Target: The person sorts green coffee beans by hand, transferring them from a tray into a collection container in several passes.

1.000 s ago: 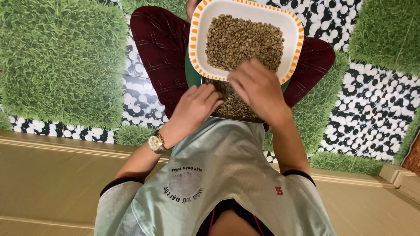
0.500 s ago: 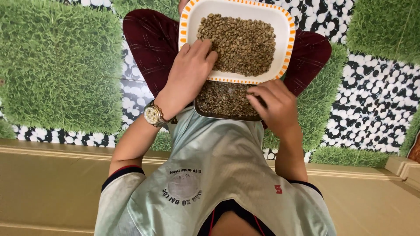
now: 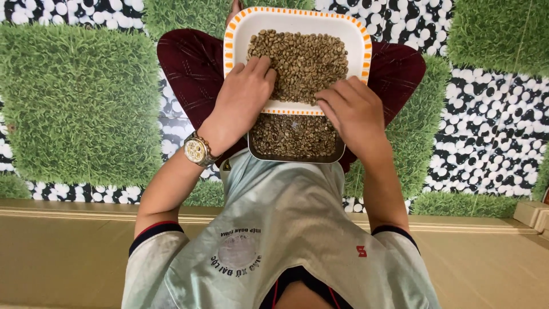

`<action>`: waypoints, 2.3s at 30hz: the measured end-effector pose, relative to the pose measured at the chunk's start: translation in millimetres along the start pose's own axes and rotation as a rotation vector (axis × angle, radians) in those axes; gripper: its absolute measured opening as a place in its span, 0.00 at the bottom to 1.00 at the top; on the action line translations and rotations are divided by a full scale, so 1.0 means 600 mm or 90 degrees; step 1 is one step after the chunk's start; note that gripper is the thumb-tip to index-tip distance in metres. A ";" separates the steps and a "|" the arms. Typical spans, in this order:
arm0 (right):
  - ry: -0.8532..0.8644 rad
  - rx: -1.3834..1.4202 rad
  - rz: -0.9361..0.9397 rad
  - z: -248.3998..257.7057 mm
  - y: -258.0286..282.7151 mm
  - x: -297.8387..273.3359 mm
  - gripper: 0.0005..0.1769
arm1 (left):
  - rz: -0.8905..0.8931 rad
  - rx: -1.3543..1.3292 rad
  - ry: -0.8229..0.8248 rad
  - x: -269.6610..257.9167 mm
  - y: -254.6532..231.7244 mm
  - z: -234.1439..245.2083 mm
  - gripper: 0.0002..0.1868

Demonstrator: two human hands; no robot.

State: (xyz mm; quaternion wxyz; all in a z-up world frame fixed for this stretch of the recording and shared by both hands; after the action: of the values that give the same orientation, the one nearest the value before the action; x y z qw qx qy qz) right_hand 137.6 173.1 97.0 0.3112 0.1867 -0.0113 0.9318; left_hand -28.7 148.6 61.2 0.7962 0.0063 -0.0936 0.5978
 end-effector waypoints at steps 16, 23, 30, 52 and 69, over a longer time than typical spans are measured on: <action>0.099 -0.041 0.094 -0.048 0.007 0.029 0.04 | -0.023 -0.244 -0.064 -0.020 0.011 0.074 0.06; 0.080 -0.016 0.080 -0.037 0.012 0.036 0.03 | -0.024 -0.230 -0.069 -0.008 0.011 0.086 0.06; 0.039 0.018 0.050 -0.038 -0.008 0.028 0.01 | -0.008 -0.272 -0.045 -0.005 0.020 0.083 0.06; -0.024 0.189 0.020 -0.010 -0.007 0.012 0.02 | -0.065 -0.052 -0.050 -0.001 0.005 -0.002 0.04; -0.026 0.164 -0.024 -0.023 -0.016 0.004 0.07 | -0.038 -0.161 -0.048 -0.005 0.023 0.055 0.04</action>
State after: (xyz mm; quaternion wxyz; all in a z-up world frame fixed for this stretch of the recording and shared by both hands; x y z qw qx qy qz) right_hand 137.0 184.0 84.2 0.3018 0.2443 0.1060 0.9154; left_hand -47.5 145.5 91.4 0.8037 -0.0691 -0.1981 0.5568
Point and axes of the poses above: each hand's wrist, its own x-axis towards the middle knuckle, its own z-axis out of the back of the hand, y = z × x, the point moved 8 cm from there along x, towards the middle knuckle, and after that the axes turned 8 degrees about -x, right-handed, at the moved point
